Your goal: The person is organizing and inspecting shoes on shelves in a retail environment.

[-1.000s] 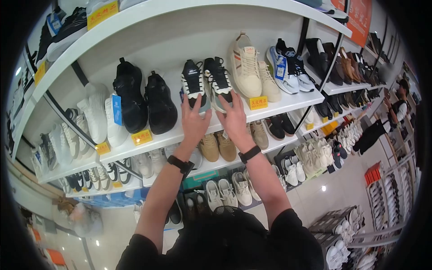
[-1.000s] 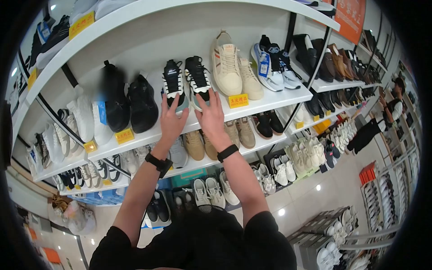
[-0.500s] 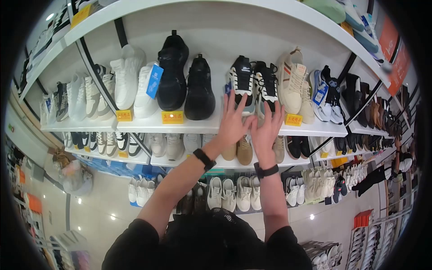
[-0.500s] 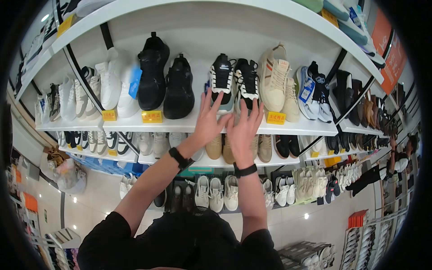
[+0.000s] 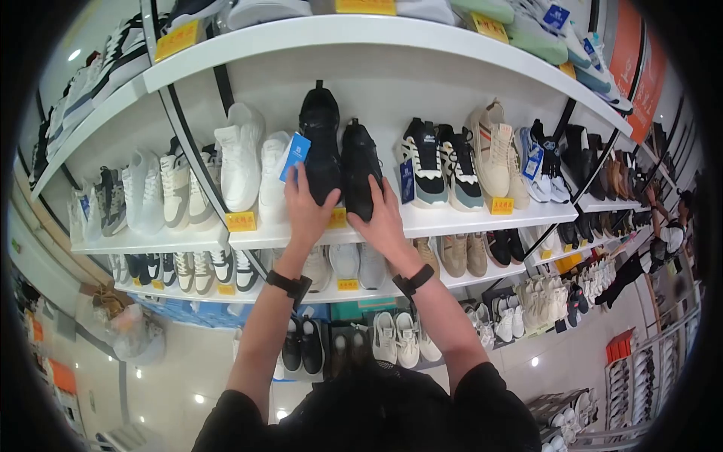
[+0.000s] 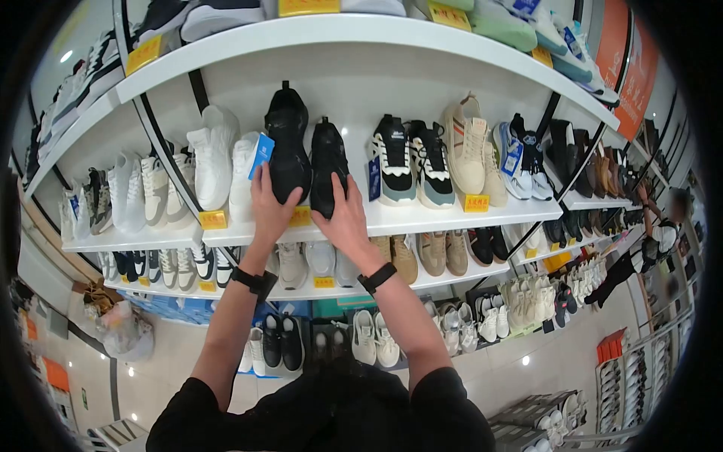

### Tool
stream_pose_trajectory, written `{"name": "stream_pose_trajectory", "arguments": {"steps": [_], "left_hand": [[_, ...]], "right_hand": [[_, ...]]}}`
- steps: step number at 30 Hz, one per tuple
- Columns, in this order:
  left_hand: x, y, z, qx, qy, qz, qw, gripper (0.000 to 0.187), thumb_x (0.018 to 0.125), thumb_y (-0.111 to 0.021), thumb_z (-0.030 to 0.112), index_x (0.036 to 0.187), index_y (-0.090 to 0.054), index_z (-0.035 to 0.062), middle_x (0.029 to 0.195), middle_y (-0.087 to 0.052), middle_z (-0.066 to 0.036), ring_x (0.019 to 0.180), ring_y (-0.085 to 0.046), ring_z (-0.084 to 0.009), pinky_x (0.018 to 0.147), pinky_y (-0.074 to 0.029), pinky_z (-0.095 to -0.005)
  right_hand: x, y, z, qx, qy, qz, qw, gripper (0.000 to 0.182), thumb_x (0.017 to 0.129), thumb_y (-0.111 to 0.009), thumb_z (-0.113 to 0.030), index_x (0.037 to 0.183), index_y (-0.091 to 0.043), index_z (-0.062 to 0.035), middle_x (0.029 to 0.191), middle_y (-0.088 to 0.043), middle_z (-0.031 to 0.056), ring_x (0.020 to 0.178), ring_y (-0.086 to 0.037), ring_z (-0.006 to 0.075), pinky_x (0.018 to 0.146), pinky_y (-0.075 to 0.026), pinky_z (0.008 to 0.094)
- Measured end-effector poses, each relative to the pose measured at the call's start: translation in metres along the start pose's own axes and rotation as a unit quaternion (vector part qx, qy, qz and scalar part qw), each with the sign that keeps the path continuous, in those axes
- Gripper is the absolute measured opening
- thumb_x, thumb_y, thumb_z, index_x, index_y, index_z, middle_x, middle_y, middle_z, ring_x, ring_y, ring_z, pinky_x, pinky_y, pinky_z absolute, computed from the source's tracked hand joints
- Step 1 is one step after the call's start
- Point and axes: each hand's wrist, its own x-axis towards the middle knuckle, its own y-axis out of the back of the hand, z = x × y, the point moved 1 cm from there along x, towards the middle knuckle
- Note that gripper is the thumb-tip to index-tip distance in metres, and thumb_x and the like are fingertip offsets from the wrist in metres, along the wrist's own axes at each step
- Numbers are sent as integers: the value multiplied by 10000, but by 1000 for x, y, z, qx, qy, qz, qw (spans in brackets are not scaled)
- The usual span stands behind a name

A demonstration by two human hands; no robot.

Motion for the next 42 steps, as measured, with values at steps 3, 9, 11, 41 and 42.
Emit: {"name": "stream_pose_trajectory", "arguments": {"steps": [3,9,11,41,42], "left_hand": [[1,-12,-2,-43,-1,-5,999,1016,791,-842,260,1555,-244,-44,1545,-208,-407,1438,-245,-552,1181,-273,-530],[1,-27,1,-63,6,-11,998,1025,780,-814,198,1573,-206,-32,1584,-137,-396,1478,-148,-557,1207,-218,-543],[0,-29,5,-76,6,-21,997,1031,776,-815,198,1573,-203,-33,1590,-154,-377,1471,-171,-556,1204,-228,-541],[-41,139,-55,-8,-7,58,998,229,892,-634,-26,1117,-677,-9,1390,-561,-200,1293,-541,-385,1051,-451,-434],[-47,143,-61,-12,-11,54,998,229,892,-634,-26,1117,-677,-9,1390,-561,-200,1293,-541,-385,1051,-451,-434]], "right_hand": [[4,-8,1,-18,6,17,1000,910,749,-803,-205,1534,-363,-70,1517,-330,352,1361,-404,506,1124,-393,495],[-6,-18,-2,-35,31,107,993,728,681,-743,-76,1378,-554,15,1488,-361,367,1338,-400,538,1127,-362,552],[-12,-16,-5,-50,18,109,993,713,699,-737,-79,1384,-557,2,1503,-370,335,1355,-403,508,1134,-368,524],[0,-86,-139,48,84,-14,995,790,798,-774,-139,1463,-386,35,1483,-371,334,1349,-407,505,1110,-395,499],[7,-97,-136,40,32,-31,998,851,803,-779,-181,1499,-334,22,1512,-342,325,1385,-375,493,1131,-375,491]]}}
